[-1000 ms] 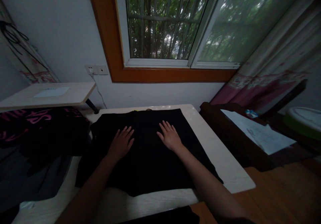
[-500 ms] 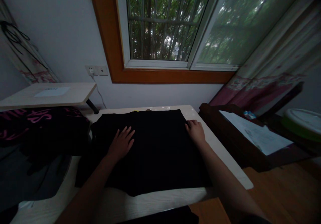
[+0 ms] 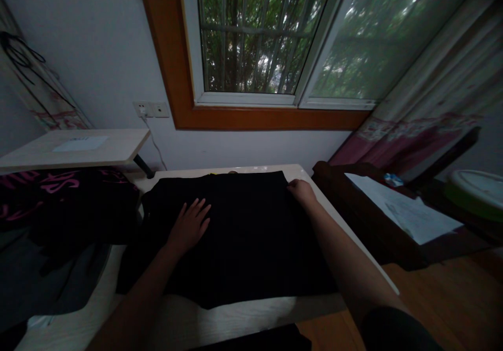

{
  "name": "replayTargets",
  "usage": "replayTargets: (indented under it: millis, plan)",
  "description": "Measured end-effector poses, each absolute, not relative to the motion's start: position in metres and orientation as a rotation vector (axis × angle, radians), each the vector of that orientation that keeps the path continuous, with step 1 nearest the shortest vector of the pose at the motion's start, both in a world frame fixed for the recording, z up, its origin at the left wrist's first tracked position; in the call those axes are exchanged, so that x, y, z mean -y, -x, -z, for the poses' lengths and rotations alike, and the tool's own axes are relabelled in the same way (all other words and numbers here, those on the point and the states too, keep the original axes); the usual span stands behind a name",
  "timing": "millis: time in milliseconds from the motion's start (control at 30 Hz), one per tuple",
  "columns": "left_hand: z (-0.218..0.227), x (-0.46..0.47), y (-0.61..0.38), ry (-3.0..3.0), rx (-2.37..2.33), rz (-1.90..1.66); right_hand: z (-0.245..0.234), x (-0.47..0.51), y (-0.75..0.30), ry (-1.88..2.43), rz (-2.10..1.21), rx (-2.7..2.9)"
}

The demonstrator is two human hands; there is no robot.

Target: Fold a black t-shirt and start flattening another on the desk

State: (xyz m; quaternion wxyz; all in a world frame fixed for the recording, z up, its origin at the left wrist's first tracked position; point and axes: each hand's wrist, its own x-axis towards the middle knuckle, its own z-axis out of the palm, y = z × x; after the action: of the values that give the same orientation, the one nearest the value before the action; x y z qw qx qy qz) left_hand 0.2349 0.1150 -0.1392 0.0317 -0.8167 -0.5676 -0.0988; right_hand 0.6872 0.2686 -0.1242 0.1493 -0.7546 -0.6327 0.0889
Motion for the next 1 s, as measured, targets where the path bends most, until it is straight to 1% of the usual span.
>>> replayTargets:
  millis: [300, 533, 767, 1000]
  plan:
    - [0.141, -0.116, -0.234, 2.518, 1.736, 0.342, 0.127, -0.284, -0.688, 2.209, -0.449, 1.657]
    - [0.139, -0.114, -0.234, 2.509, 1.741, 0.332, 0.134, -0.282, -0.683, 2.083, -0.384, 1.693]
    - [0.141, -0.115, -0.233, 2.511, 1.735, 0.327, 0.131, -0.28, -0.683, 2.034, -0.248, 1.688]
    - [0.139, -0.115, -0.235, 2.51, 1.742, 0.326, 0.134, -0.273, -0.686, 2.058, -0.281, 1.689]
